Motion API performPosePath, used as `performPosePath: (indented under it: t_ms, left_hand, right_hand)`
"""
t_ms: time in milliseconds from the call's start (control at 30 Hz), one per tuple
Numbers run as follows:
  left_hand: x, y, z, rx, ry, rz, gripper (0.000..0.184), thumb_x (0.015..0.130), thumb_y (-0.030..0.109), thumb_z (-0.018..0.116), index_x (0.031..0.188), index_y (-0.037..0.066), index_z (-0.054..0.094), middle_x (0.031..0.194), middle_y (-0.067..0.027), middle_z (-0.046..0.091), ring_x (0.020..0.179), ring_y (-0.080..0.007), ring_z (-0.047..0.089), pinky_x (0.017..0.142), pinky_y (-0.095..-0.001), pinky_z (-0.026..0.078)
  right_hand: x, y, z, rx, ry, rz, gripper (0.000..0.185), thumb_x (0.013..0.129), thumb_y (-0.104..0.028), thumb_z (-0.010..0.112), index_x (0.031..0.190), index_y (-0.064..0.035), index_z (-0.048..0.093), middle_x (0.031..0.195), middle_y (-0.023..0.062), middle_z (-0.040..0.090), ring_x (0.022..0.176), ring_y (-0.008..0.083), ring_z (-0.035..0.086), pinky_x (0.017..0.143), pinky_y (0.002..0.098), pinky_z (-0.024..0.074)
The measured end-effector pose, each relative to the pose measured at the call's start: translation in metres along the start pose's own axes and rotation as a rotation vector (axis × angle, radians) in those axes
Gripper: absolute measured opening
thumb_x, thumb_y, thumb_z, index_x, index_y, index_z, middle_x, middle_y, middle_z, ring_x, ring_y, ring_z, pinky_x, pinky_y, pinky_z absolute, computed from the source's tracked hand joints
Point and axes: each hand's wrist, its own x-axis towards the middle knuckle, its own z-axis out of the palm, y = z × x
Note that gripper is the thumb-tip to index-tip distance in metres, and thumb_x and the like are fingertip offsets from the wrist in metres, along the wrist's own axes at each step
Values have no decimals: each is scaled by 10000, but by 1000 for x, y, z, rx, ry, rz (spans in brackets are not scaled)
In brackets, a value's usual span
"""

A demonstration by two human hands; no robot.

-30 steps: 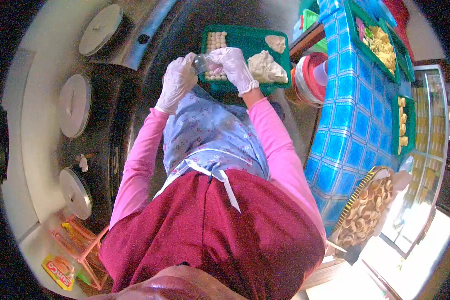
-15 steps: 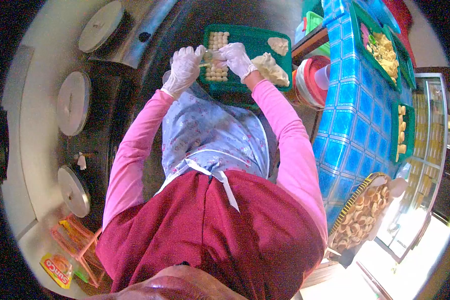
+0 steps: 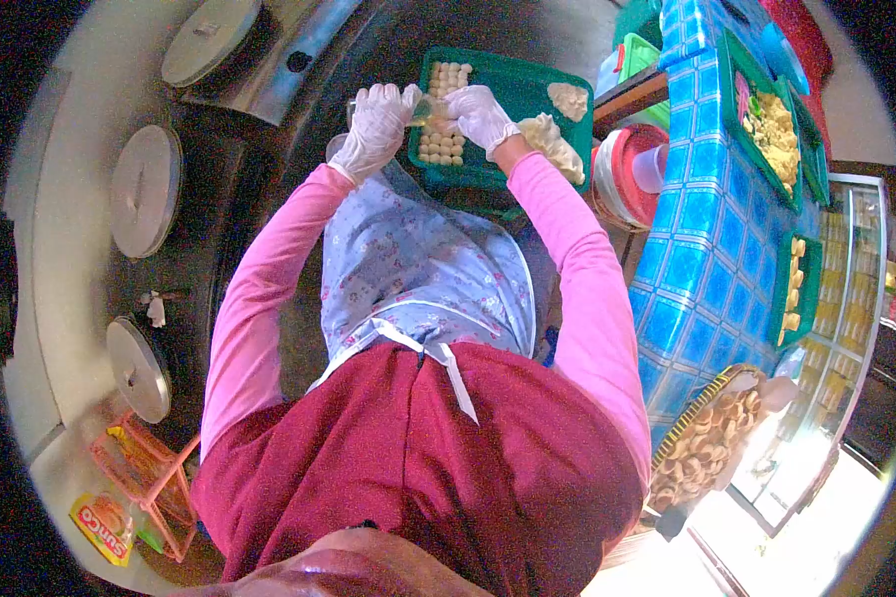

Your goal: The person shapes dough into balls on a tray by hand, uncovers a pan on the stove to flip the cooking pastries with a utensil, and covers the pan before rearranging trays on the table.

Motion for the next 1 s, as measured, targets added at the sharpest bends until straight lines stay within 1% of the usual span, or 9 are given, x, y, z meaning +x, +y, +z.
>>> performPosePath:
  t_ms: [133, 233, 333, 433, 533, 667, 767, 900, 1000]
  left_hand:
    - [-5, -3, 10, -157, 59, -65, 378, 728, 49, 611, 1095, 106, 538, 818, -118, 577, 794, -318, 590, 673, -464, 442]
    - [-15, -4, 18, -382, 159, -215, 463, 707, 41, 617, 1161, 93, 542, 829, -141, 582, 797, -348, 585, 684, -483, 447]
    - [-23, 4, 6, -643, 246, -382, 491, 714, 50, 655, 1195, 77, 562, 926, -161, 627, 888, -367, 609, 777, -460, 485]
    - [-33, 10, -11, -838, 256, -508, 477, 731, 45, 663, 1199, 87, 578, 990, -114, 656, 912, -253, 633, 798, -372, 504]
    - [-45, 15, -39, -1006, 185, -607, 474, 747, 39, 675, 1209, 92, 586, 1046, -37, 659, 931, -97, 610, 807, -262, 497]
    - [-53, 19, -61, -1318, 303, -637, 492, 734, 25, 695, 1212, 43, 578, 1046, -28, 623, 933, -121, 579, 813, -267, 484]
    - [-58, 17, -52, -1256, 232, -715, 498, 737, 27, 694, 1220, 33, 574, 1056, -31, 621, 933, -129, 582, 837, -266, 471]
    - [-54, 23, -58, -1259, 224, -632, 495, 736, 22, 686, 1219, 45, 581, 1066, -21, 614, 932, -131, 581, 863, -273, 460]
    - [-50, 30, -65, -1299, 217, -598, 480, 740, 24, 679, 1210, 50, 590, 1046, -9, 624, 935, -126, 581, 870, -276, 457]
  right_hand:
    - [0, -10, -3, 271, 84, 240, 155, 688, -125, 786, 813, -44, 741, 839, 137, 704, 787, 289, 672, 659, 374, 538]
    - [7, -11, -9, 413, 138, 214, 191, 827, -43, 688, 1002, 26, 721, 952, 142, 723, 844, 231, 696, 762, 336, 551]
    - [26, 31, 30, 1014, 339, 886, 271, 860, -18, 632, 1120, 39, 675, 1084, 156, 695, 979, 250, 672, 827, 322, 543]
    - [49, 28, 36, -324, -195, 544, 516, 950, -216, 541, 1383, 37, 418, 1332, 231, 535, 1221, 350, 541, 970, 411, 481]
    - [39, 23, 54, -615, 134, 271, 551, 915, -317, 544, 1333, 27, 443, 1308, 222, 515, 1220, 408, 472, 971, 545, 431]
    - [23, 15, 67, -529, -33, 502, 702, 933, -421, 515, 1444, 31, 352, 1524, 234, 298, 1436, 391, 233, 1032, 570, 353]
    - [-5, 9, 65, -664, -77, 114, 712, 934, -442, 501, 1449, 28, 353, 1549, 221, 269, 1460, 366, 202, 1016, 564, 358]
    - [-14, -11, 67, -805, -60, 282, 693, 934, -466, 485, 1445, -9, 387, 1548, 175, 311, 1464, 314, 221, 1047, 530, 337]
    - [-26, -9, 60, -777, -127, 2, 651, 945, -447, 476, 1451, -46, 391, 1515, 155, 372, 1423, 321, 300, 1026, 537, 357]
